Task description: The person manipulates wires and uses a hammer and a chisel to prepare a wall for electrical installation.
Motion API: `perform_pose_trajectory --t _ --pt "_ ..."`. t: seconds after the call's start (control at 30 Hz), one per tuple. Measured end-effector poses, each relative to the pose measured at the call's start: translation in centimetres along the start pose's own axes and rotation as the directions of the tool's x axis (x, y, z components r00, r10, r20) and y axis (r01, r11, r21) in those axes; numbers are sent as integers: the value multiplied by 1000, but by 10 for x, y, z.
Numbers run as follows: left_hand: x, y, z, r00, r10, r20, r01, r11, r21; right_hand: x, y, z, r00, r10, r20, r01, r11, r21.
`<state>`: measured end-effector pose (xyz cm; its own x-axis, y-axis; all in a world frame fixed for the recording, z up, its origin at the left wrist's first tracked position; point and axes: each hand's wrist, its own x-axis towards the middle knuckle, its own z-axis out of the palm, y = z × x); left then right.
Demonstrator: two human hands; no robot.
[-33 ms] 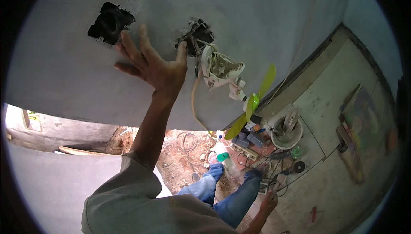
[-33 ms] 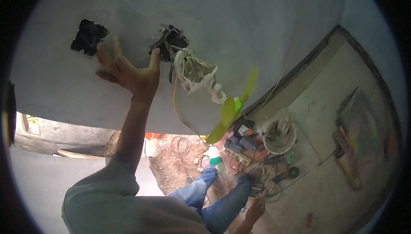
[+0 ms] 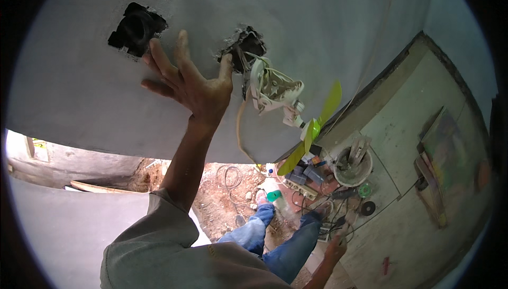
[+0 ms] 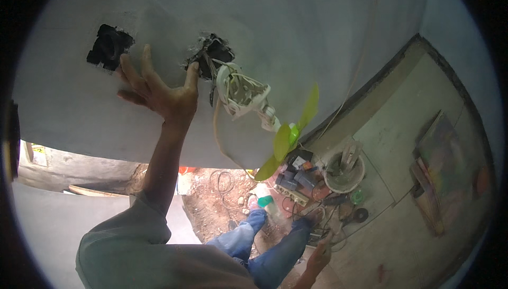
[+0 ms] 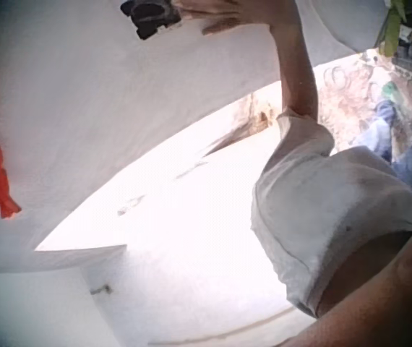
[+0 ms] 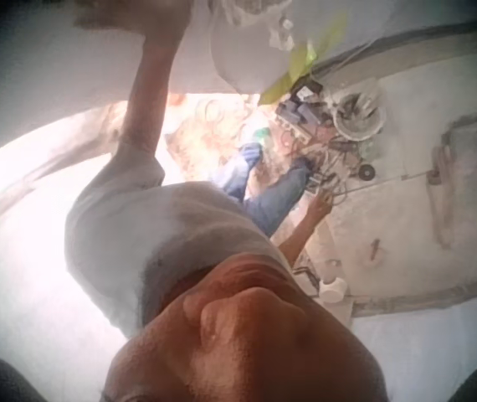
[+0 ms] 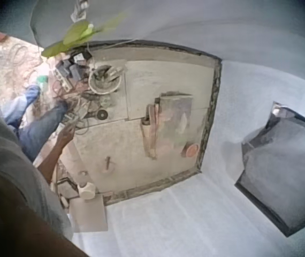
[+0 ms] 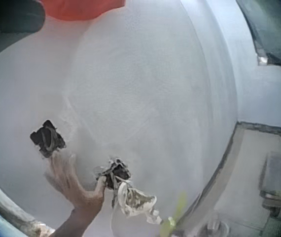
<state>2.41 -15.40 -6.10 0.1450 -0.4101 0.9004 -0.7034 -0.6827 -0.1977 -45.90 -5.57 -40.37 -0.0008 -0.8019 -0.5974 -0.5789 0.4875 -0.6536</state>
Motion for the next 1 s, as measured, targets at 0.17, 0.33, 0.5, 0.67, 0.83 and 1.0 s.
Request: perform_pose_trajectory --t 0.17,0.33,0.5,0.67,0.83,1.0 --pt "-7 5 6 1000 20 9 -20 1000 5 63 -172 -17 899 -439 -5 431 881 196" --pt "-9 -12 9 996 84 -12 -84 996 -11 49 -399 -24 290 -957 24 954 291 72" --pt "-10 -8 8 999 36 -2 -35 985 -166 51 -483 5 -90 -991 96 990 -99 -103" --pt "-14 -4 15 999 29 -30 -40 871 -490 56 -502 32 -143 -979 143 972 -166 -165" --pt "-13 3 16 998 1 -64 -37 828 -560 63 -511 36 -251 -952 176 954 -274 -120" --pt "-17 1 11 1000 -6 -21 -6 832 -554 63 -523 40 -305 -936 178 935 -330 -133"
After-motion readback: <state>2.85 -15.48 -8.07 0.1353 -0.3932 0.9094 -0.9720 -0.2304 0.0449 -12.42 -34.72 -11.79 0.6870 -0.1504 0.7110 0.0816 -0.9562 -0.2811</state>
